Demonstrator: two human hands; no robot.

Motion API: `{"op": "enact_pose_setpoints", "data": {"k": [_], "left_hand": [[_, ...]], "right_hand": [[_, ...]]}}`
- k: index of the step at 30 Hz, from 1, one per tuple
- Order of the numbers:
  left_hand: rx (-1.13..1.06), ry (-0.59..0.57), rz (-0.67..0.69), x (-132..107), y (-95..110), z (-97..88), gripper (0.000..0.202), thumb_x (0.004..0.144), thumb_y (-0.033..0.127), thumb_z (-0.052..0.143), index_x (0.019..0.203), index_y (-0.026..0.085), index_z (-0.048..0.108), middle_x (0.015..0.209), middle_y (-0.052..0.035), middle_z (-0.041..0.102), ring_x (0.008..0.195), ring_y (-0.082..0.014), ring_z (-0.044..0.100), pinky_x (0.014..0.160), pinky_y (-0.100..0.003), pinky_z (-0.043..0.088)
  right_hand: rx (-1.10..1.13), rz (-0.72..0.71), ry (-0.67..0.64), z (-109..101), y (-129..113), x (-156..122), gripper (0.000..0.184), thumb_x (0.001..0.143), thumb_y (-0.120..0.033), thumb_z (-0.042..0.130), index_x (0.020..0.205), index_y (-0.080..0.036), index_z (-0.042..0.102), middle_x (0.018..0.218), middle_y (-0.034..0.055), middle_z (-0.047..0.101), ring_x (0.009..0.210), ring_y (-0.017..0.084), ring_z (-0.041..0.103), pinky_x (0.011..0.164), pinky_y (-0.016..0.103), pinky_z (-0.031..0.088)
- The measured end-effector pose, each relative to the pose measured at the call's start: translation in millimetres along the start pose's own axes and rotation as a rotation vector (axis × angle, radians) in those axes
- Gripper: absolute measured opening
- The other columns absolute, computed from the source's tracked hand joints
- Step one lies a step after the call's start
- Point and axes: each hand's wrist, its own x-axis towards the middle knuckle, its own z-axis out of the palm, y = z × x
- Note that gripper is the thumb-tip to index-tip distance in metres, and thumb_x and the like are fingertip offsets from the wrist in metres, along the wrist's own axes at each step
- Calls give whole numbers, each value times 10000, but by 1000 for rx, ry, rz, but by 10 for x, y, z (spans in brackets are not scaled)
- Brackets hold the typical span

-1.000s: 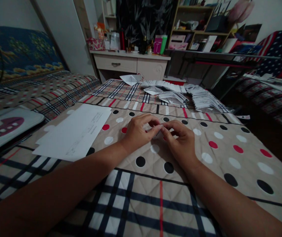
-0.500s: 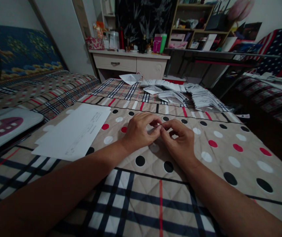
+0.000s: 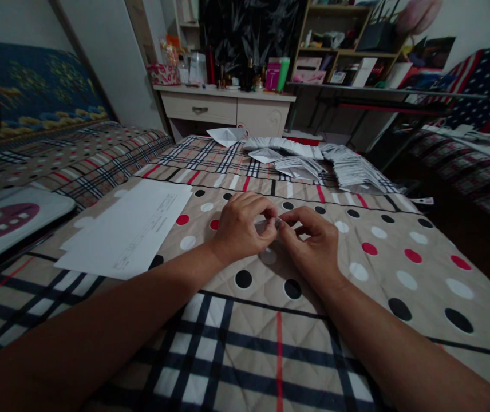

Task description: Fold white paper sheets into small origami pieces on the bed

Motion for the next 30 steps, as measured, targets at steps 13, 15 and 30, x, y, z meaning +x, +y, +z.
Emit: {"op": "enact_pose_setpoints", "data": {"k": [13, 15, 30], "left_hand": [[54, -16, 36, 10, -44, -9, 66, 713, 156, 585, 760, 196, 561, 761, -14, 643, 783, -191, 578, 758, -347, 413], [65, -21, 43, 9, -67, -13, 69, 710, 152, 583, 759, 195, 561, 764, -15, 643, 784, -193, 578, 754, -349, 411], [-132, -69, 27, -11, -73, 40, 149, 798, 139, 597, 938, 189, 603, 859, -5, 649, 745, -125, 602, 687, -247, 478]], "right_hand": [[30, 123, 17, 3, 25, 24, 66, 757, -191, 616, 711, -184, 664, 727, 18, 668, 650, 146, 601, 515, 238, 457], [30, 145, 18, 7, 39, 26, 72, 749, -180, 611, 709, -179, 670, 724, 17, 670, 630, 141, 597, 515, 239, 454], [27, -40, -9, 25, 91, 25, 116, 769, -122, 572, 797, -192, 660, 804, 27, 657, 727, 161, 619, 593, 267, 512]]}}
